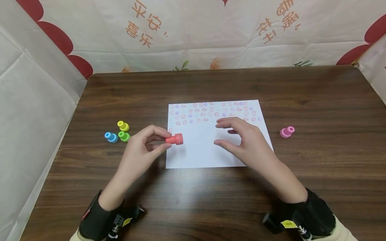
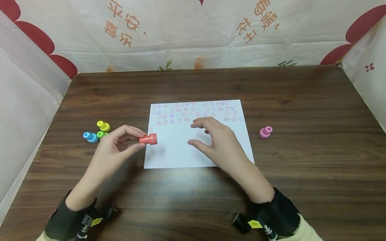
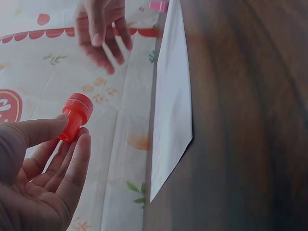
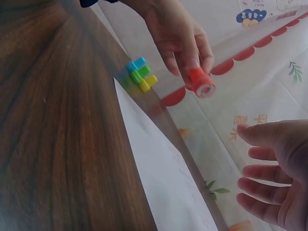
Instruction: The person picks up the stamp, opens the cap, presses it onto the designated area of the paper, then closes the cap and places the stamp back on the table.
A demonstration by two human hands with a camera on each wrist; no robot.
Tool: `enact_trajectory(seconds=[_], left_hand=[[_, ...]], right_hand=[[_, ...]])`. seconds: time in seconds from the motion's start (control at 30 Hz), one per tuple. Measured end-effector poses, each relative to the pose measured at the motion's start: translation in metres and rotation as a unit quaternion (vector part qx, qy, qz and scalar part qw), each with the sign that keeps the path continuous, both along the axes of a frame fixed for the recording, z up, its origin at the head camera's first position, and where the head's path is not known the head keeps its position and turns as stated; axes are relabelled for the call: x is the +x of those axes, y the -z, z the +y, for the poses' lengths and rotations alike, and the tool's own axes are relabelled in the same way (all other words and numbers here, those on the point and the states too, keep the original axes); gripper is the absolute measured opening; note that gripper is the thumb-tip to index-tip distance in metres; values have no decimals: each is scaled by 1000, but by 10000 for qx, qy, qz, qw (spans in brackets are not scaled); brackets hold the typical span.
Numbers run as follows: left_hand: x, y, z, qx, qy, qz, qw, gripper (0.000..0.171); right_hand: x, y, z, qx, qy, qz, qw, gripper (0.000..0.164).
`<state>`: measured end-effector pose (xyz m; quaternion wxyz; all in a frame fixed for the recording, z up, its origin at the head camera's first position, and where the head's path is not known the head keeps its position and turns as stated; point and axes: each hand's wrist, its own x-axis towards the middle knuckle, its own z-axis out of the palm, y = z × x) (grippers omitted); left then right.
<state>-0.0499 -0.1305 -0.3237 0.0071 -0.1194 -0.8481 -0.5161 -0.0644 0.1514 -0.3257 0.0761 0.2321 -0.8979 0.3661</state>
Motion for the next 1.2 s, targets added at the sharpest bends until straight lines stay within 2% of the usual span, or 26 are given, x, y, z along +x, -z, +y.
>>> enact_trajectory(seconds=[0.43, 0.67, 0.83, 1.0, 1.2], left_hand=[[4, 14, 26, 444, 439, -212, 9978, 22], [6, 19, 35, 521, 559, -242, 9968, 20], [8, 23, 39, 553, 653, -287, 9959, 19], [9, 26, 40, 463, 668, -381, 9960, 22], [8, 27, 39, 569, 688, -408, 9952, 17]], right_hand=[[10, 8, -23, -289, -517, -175, 9981, 41], [13, 12, -29, -234, -520, -558, 9968, 38], [15, 12, -32, -342, -574, -901, 9937, 28], [16, 13, -32, -499, -588, -884, 9931, 25], [17, 11, -30, -530, -572, -831, 9935, 23]])
